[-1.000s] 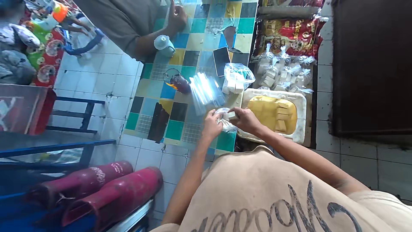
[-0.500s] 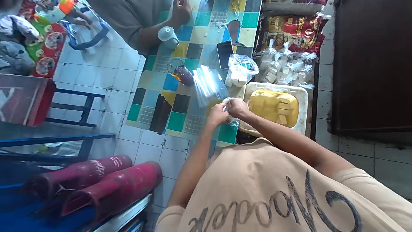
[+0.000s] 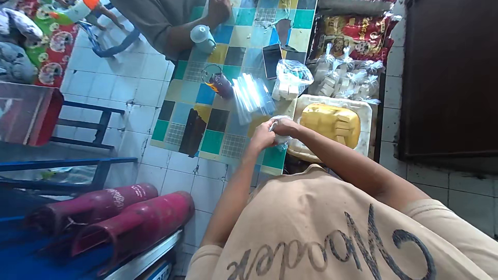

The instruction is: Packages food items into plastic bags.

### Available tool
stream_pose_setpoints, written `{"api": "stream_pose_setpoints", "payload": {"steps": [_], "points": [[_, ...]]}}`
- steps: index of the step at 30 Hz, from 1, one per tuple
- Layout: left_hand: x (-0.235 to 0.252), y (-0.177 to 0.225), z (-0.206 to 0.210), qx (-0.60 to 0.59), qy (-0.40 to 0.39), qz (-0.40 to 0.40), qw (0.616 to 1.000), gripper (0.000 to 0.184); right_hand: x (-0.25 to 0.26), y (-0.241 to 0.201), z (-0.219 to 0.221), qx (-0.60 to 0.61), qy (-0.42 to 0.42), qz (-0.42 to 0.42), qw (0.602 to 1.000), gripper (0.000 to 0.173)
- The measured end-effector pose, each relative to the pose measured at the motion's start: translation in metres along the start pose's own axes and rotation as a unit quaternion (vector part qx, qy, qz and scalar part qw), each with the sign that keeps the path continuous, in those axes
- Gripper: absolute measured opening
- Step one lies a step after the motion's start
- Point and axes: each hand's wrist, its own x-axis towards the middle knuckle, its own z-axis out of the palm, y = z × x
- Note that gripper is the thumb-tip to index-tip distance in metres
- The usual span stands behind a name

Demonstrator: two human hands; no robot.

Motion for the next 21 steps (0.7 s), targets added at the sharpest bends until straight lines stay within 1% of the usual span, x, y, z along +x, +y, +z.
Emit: {"api": "stream_pose_setpoints", "payload": {"steps": [3,6,8,11,13,14,15,17,18,20,21], "points": [[0.000,0.000,0.003,-0.003,0.002,0.010,1.000,0.061,-0.001,0.000,-0.005,-0.012,0.020,0.022,0.999,0.032],[0.000,0.002,0.008,0.014,0.016,0.020,1.000,0.062,0.000,0.004,-0.004,-0.032,0.061,0.013,0.998,0.032],[0.002,0.001,0.012,0.023,0.040,0.030,0.998,0.060,-0.009,0.002,-0.005,-0.060,0.047,0.000,0.997,0.032],[-0.003,-0.005,0.017,0.043,0.083,0.069,0.993,0.056,-0.022,0.007,-0.015,-0.087,0.006,-0.058,0.994,0.032],[-0.010,-0.011,0.018,0.059,0.117,0.086,0.988,0.053,-0.036,0.025,-0.035,-0.027,0.013,-0.126,0.992,0.034],[-0.012,-0.010,0.017,0.065,0.129,0.080,0.986,0.052,-0.045,0.039,-0.050,0.030,0.015,-0.144,0.989,0.037],[-0.014,-0.010,0.017,0.075,0.135,0.072,0.985,0.052,-0.051,0.057,-0.065,0.092,0.017,-0.143,0.985,0.035],[-0.013,-0.010,0.018,0.080,0.136,0.049,0.986,0.052,-0.054,0.102,-0.093,0.172,0.000,-0.087,0.981,0.030],[-0.013,-0.009,0.019,0.069,0.129,0.031,0.989,0.051,-0.047,0.129,-0.101,0.179,-0.011,-0.047,0.983,0.029],[-0.016,-0.010,0.021,0.036,0.121,0.005,0.992,0.047,-0.024,0.175,-0.103,0.130,-0.046,0.035,0.990,0.029],[-0.022,-0.012,0.021,0.018,0.128,0.008,0.992,0.044,-0.011,0.192,-0.098,0.086,-0.075,0.068,0.991,0.031]]}}
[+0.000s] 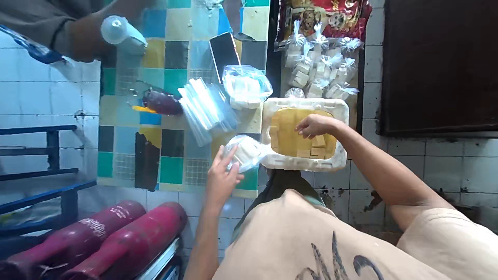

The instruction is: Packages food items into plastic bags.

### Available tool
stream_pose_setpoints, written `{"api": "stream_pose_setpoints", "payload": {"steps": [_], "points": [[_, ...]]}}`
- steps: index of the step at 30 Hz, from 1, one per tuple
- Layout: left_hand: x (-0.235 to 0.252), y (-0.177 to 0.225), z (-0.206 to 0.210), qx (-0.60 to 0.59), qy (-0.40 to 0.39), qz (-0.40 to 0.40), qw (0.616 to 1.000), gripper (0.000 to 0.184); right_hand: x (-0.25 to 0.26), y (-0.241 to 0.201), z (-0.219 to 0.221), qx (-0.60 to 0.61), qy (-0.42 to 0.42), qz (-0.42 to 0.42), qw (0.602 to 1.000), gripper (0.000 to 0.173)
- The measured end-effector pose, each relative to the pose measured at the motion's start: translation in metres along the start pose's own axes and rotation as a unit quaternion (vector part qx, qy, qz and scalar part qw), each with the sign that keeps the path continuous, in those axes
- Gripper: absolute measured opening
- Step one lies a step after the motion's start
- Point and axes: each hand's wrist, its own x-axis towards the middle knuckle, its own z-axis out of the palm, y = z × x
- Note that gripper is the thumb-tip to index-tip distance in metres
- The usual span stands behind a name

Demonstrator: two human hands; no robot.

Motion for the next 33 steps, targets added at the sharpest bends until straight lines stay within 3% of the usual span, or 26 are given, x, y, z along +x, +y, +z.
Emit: {"api": "stream_pose_setpoints", "payload": {"steps": [4,6,10,13,19,26,33], "points": [[-0.034,-0.018,-0.013,-0.092,0.097,0.140,0.981,0.032,0.065,0.048,0.015,-0.172,-0.061,0.033,0.983,0.039],[-0.047,-0.033,-0.020,-0.120,0.137,0.159,0.970,0.029,0.091,0.072,0.028,-0.206,-0.074,0.012,0.976,0.038],[-0.064,-0.055,-0.010,-0.134,0.212,0.060,0.966,0.027,0.097,0.071,0.041,-0.236,-0.169,-0.010,0.957,0.033],[-0.075,-0.059,0.008,-0.114,0.209,0.021,0.971,0.025,0.095,0.075,0.057,-0.270,-0.200,-0.012,0.942,0.039],[-0.089,-0.050,0.035,-0.106,0.198,-0.006,0.974,0.023,0.067,0.063,0.076,-0.251,-0.197,0.049,0.947,0.030],[-0.090,-0.052,0.042,-0.119,0.220,-0.032,0.968,0.024,0.077,0.080,0.083,-0.207,-0.157,0.051,0.964,0.054],[-0.095,-0.056,0.047,-0.121,0.230,-0.042,0.965,0.024,0.096,0.098,0.092,-0.184,-0.180,0.054,0.965,0.043]]}}
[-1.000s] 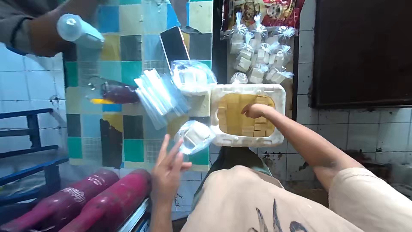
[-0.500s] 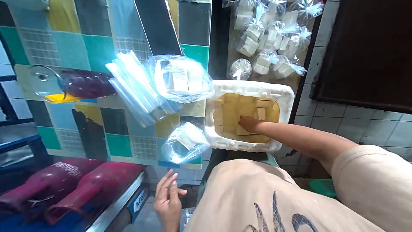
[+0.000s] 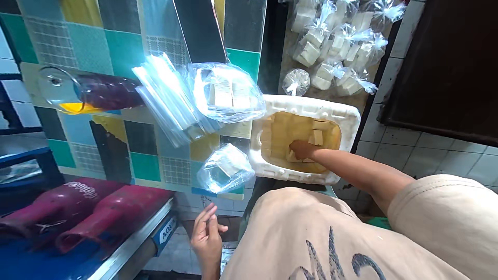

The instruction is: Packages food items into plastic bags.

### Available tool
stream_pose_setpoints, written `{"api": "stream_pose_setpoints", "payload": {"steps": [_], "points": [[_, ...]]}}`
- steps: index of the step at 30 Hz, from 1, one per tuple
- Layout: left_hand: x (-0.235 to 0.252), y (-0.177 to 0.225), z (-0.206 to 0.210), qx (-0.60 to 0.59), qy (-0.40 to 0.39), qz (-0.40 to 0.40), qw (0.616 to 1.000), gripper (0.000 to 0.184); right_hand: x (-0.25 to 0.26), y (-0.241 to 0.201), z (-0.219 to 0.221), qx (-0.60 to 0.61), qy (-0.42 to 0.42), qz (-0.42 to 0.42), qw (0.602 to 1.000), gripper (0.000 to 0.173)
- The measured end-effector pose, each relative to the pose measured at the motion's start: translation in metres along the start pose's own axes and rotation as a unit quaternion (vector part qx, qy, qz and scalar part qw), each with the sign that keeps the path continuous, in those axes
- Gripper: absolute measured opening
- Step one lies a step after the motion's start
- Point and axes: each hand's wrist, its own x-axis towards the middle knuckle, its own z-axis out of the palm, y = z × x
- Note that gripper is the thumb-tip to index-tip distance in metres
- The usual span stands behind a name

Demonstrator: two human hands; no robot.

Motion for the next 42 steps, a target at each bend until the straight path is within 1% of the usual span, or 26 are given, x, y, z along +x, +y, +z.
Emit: {"api": "stream_pose_setpoints", "payload": {"steps": [3,11,15,16,19,20,22,25,27,29,31,32,34,36,37,39,41,42], "points": [[-0.003,-0.002,0.001,0.004,0.001,-0.005,1.000,0.024,-0.001,0.000,-0.001,0.012,0.000,-0.003,1.000,0.042],[-0.009,-0.004,0.002,0.016,0.011,-0.020,1.000,0.023,-0.002,-0.004,0.000,0.017,-0.021,0.037,0.999,0.047],[-0.012,-0.006,0.000,0.009,0.017,-0.015,1.000,0.024,0.002,-0.004,-0.003,0.003,-0.039,0.010,0.999,0.045],[-0.013,-0.007,-0.001,0.010,0.018,-0.013,1.000,0.025,0.004,-0.002,-0.001,0.001,-0.040,0.005,0.999,0.046],[-0.013,-0.008,-0.004,0.023,0.018,0.005,1.000,0.024,0.004,0.001,0.004,0.001,-0.038,0.000,0.999,0.061],[-0.011,-0.006,-0.004,0.025,0.016,0.011,1.000,0.024,0.002,0.000,0.003,-0.009,-0.035,-0.001,0.999,0.063],[-0.006,0.000,-0.004,0.028,0.011,0.036,0.999,0.024,-0.002,-0.003,0.003,-0.029,-0.023,-0.006,0.999,0.062],[0.009,0.012,-0.006,0.037,-0.001,0.120,0.992,0.024,-0.011,-0.010,-0.004,-0.046,-0.009,-0.002,0.999,0.059],[0.023,0.021,-0.005,0.056,0.000,0.178,0.983,0.025,-0.027,-0.016,-0.019,-0.018,0.031,0.008,0.999,0.061],[0.035,0.029,-0.001,0.069,0.008,0.208,0.976,0.026,-0.045,-0.019,-0.032,0.050,0.087,0.004,0.995,0.062],[0.046,0.037,0.006,0.060,0.007,0.213,0.975,0.025,-0.074,-0.024,-0.045,0.141,0.140,-0.023,0.980,0.057],[0.050,0.043,0.010,0.055,-0.005,0.200,0.978,0.024,-0.090,-0.026,-0.050,0.192,0.168,-0.050,0.965,0.053],[0.058,0.056,0.014,0.061,-0.042,0.159,0.985,0.023,-0.120,-0.033,-0.052,0.316,0.215,-0.149,0.912,0.041],[0.068,0.066,0.016,0.109,-0.088,0.107,0.984,0.025,-0.151,-0.061,-0.048,0.400,0.235,-0.243,0.852,0.035],[0.074,0.071,0.016,0.139,-0.113,0.080,0.981,0.027,-0.164,-0.081,-0.046,0.419,0.244,-0.277,0.829,0.035],[0.085,0.076,0.017,0.176,-0.146,0.060,0.972,0.030,-0.177,-0.126,-0.038,0.425,0.269,-0.331,0.798,0.036],[0.091,0.075,0.016,0.169,-0.160,0.073,0.970,0.037,-0.173,-0.165,-0.027,0.400,0.300,-0.380,0.778,0.038],[0.092,0.074,0.015,0.159,-0.164,0.081,0.970,0.040,-0.167,-0.180,-0.021,0.378,0.318,-0.396,0.774,0.038]]}}
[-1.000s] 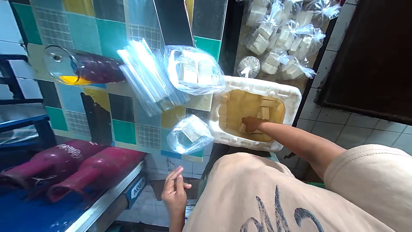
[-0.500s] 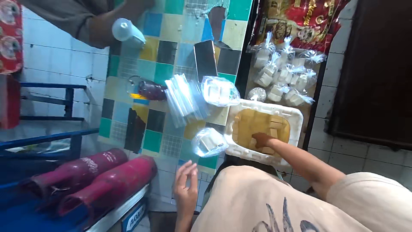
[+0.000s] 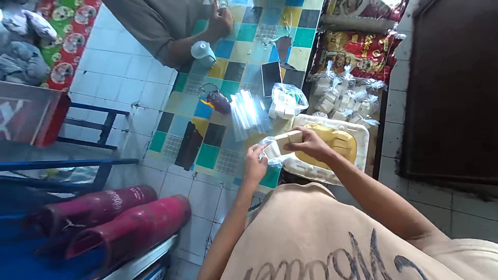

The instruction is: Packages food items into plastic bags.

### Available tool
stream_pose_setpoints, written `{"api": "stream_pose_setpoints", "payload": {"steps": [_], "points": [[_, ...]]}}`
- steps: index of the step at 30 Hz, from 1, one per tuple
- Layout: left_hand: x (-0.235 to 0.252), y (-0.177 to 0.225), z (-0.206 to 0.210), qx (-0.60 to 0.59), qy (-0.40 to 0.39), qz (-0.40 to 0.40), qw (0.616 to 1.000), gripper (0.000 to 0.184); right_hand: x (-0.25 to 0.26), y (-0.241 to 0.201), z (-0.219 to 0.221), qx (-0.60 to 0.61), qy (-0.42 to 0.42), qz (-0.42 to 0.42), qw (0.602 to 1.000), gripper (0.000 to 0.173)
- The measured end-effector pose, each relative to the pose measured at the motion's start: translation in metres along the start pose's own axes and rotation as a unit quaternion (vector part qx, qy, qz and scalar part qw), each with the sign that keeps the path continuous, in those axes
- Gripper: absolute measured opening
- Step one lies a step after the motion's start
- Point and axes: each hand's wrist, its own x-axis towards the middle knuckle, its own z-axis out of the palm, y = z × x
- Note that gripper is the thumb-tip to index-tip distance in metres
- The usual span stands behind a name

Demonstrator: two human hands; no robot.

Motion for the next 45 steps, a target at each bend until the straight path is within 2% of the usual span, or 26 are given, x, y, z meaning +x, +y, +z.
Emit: {"api": "stream_pose_setpoints", "payload": {"steps": [4,7,10,12,14,19,24,27,32,37,39,41,43,45], "points": [[0.003,-0.006,-0.003,-0.032,0.001,0.048,0.998,0.048,0.013,0.013,0.034,-0.201,0.015,-0.040,0.979,0.036],[0.009,-0.011,-0.002,-0.033,-0.001,0.082,0.996,0.050,0.020,0.012,0.044,-0.363,0.016,0.008,0.932,0.029],[0.012,-0.012,0.001,-0.045,-0.002,0.105,0.993,0.053,0.027,0.005,0.056,-0.432,-0.040,0.047,0.900,0.024],[0.015,-0.008,-0.002,-0.044,-0.012,0.089,0.995,0.054,0.034,0.004,0.062,-0.441,-0.041,0.091,0.892,0.022],[0.016,-0.004,-0.003,-0.055,-0.025,0.068,0.996,0.054,0.040,0.002,0.063,-0.412,-0.006,0.141,0.900,0.025],[0.019,-0.002,-0.004,-0.075,-0.039,0.048,0.995,0.052,0.050,0.010,0.065,-0.322,-0.033,0.221,0.920,0.045],[0.024,-0.008,-0.004,-0.105,-0.059,0.042,0.992,0.052,0.048,0.014,0.070,-0.289,-0.038,0.201,0.935,0.054],[0.024,-0.005,-0.006,-0.106,-0.063,0.031,0.992,0.051,0.045,0.004,0.072,-0.326,-0.050,0.191,0.924,0.051],[0.012,-0.008,-0.001,-0.074,-0.049,0.062,0.994,0.055,0.033,-0.003,0.072,-0.364,-0.027,0.171,0.915,0.032],[0.014,-0.001,0.005,-0.016,-0.019,0.072,0.997,0.053,0.021,-0.019,0.082,-0.409,-0.014,0.182,0.894,0.033],[0.017,-0.001,0.005,-0.001,-0.023,0.081,0.996,0.054,0.014,-0.026,0.059,-0.375,0.002,0.126,0.919,0.027],[0.015,-0.003,0.003,0.026,-0.029,0.079,0.996,0.053,0.008,-0.025,0.009,-0.347,0.032,0.134,0.928,0.025],[0.007,-0.001,-0.001,0.047,-0.032,0.069,0.996,0.042,0.008,-0.004,-0.052,-0.370,0.048,0.238,0.897,0.024],[-0.003,-0.004,-0.002,0.041,0.003,0.096,0.995,0.036,0.011,0.030,-0.096,-0.399,0.050,0.394,0.826,0.024]]}}
